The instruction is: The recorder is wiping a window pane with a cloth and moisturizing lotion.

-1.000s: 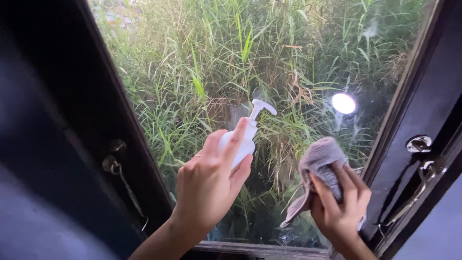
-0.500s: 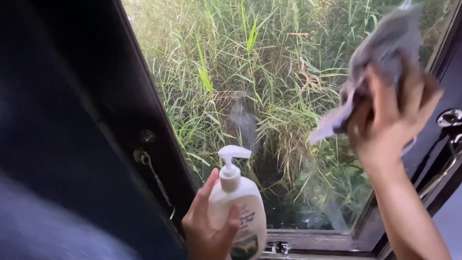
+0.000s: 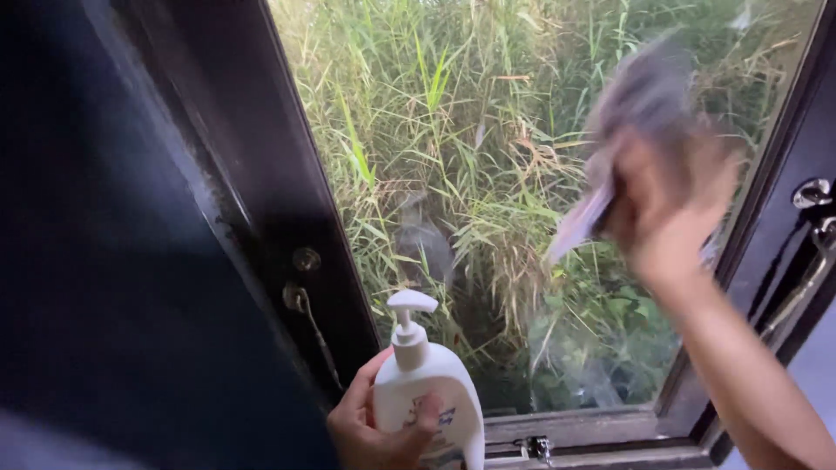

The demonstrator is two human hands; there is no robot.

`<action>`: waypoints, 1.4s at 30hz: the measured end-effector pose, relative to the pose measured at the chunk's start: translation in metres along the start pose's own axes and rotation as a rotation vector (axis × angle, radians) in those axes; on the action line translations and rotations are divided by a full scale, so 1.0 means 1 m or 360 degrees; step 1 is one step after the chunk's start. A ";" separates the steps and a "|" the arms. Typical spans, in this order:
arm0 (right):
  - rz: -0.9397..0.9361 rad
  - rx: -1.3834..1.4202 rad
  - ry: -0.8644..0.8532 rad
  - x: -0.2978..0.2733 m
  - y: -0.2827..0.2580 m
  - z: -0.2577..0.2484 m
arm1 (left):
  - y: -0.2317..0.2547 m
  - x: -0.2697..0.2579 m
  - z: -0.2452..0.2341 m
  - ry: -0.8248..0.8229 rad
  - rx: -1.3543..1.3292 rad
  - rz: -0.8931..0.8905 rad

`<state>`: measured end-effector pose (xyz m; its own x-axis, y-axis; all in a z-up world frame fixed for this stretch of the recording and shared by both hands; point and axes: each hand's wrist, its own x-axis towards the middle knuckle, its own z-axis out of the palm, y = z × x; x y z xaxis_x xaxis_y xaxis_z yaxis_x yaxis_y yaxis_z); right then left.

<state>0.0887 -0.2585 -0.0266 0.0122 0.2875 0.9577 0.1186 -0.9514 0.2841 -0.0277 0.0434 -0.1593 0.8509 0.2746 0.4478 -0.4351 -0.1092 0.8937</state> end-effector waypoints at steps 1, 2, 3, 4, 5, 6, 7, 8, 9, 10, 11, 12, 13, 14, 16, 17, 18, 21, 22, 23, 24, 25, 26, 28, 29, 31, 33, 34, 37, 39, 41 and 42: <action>0.0158 -0.0150 0.0260 0.033 -0.003 -0.026 | 0.001 -0.002 -0.001 0.0014 -0.0013 -0.0043; 0.0151 -0.0159 0.0248 0.023 -0.005 -0.010 | -0.004 -0.005 0.000 0.0006 -0.0023 -0.0053; 0.0296 0.0257 0.0289 0.015 -0.006 0.005 | -0.007 -0.006 0.000 0.0048 -0.0144 0.0000; 0.0439 0.0685 0.0323 0.006 -0.007 0.020 | -0.010 -0.008 0.001 0.0091 -0.0264 0.0053; 0.0435 0.0673 0.0323 -0.008 -0.024 0.021 | -0.013 -0.005 -0.001 0.0082 -0.0273 0.0053; 0.0209 0.0640 -0.0262 -0.022 -0.041 0.022 | -0.015 -0.003 -0.003 0.0068 -0.0219 0.0070; -0.0022 0.0591 -0.0842 -0.036 -0.059 0.023 | -0.018 0.000 -0.005 0.0054 -0.0163 0.0088; -0.0019 0.0580 -0.0842 -0.035 -0.066 0.015 | -0.019 0.001 -0.006 0.0044 -0.0169 0.0091; -0.0272 0.0481 -0.0829 -0.035 -0.074 0.007 | -0.020 0.001 -0.009 0.0022 -0.0239 0.0145; -0.0523 0.0381 -0.0814 -0.035 -0.082 -0.001 | -0.022 0.002 -0.011 0.0000 -0.0310 0.0200; -0.0519 0.0367 -0.0810 -0.049 -0.068 0.020 | -0.026 0.003 -0.014 -0.0011 -0.0316 0.0207; -0.0495 0.0385 -0.0421 -0.062 -0.055 0.041 | -0.030 0.004 -0.018 0.0042 -0.0365 0.0156; -0.0479 0.0400 -0.0034 -0.074 -0.040 0.062 | -0.035 0.005 -0.020 0.0101 -0.0420 0.0101; -0.0486 0.0389 -0.0034 -0.053 -0.024 0.054 | -0.043 0.006 -0.022 0.0096 -0.0432 0.0104; -0.0020 -0.0028 0.0079 -0.016 0.004 0.036 | -0.059 0.007 -0.028 0.0102 -0.0630 0.0174; -0.0019 -0.0036 0.0078 -0.011 0.013 0.056 | -0.065 0.007 -0.029 0.0095 -0.0633 0.0174; 0.0104 -0.1275 -0.0033 -0.006 0.023 0.076 | -0.072 0.007 -0.031 0.0097 -0.0645 0.0209; 0.0081 -0.1068 0.0048 0.005 -0.011 0.052 | -0.059 0.003 -0.033 0.0072 -0.0632 0.0266; -0.0059 0.0388 0.0231 0.008 -0.033 0.030 | -0.050 0.001 -0.034 0.0051 -0.0604 0.0297; -0.0057 0.0381 0.0227 -0.007 -0.054 0.023 | -0.056 0.001 -0.033 0.0044 -0.0605 0.0294; -0.0266 0.0266 -0.0283 -0.022 -0.074 0.015 | -0.062 0.000 -0.033 0.0104 -0.0669 0.0257; -0.0476 0.0148 -0.0788 -0.036 -0.095 0.008 | -0.069 0.000 -0.032 0.0166 -0.0730 0.0223; -0.0472 0.0145 -0.0789 -0.052 -0.093 0.012 | -0.071 0.000 -0.034 0.0160 -0.0730 0.0222; -0.0772 0.0245 -0.0755 -0.081 -0.090 0.024 | -0.075 0.000 -0.037 0.0195 -0.0607 0.0299; -0.0777 0.0245 -0.0751 -0.064 -0.080 0.021 | -0.074 0.000 -0.037 0.0200 -0.0610 0.0302; -0.0786 0.0083 0.0094 -0.029 -0.059 0.014 | -0.073 -0.002 -0.036 0.0258 -0.0930 0.0074; -0.0514 0.0004 0.0158 -0.010 -0.031 0.024 | -0.074 -0.004 -0.037 0.0249 -0.0849 0.0158; -0.0234 -0.0078 0.0217 0.000 -0.017 0.030 | -0.074 -0.005 -0.037 0.0230 -0.0765 0.0237; 0.0009 -0.0158 0.0250 0.019 -0.030 0.018 | -0.096 -0.009 -0.028 0.0391 -0.0713 0.0167; -0.0241 -0.0017 0.0096 -0.008 -0.051 0.021 | -0.098 -0.013 -0.024 0.0379 -0.0722 0.0149; -0.0488 0.0122 -0.0063 -0.025 -0.081 0.012 | -0.101 -0.019 -0.020 0.0360 -0.0731 0.0124; -0.0647 0.0269 -0.0515 -0.026 -0.102 0.001 | -0.103 -0.022 -0.018 0.0343 -0.0754 0.0091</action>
<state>0.0771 -0.1693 -0.0807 0.2337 0.6729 0.7019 0.3352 -0.7334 0.5914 -0.0068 0.0658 -0.2621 0.7636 0.4769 0.4352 -0.6070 0.3007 0.7356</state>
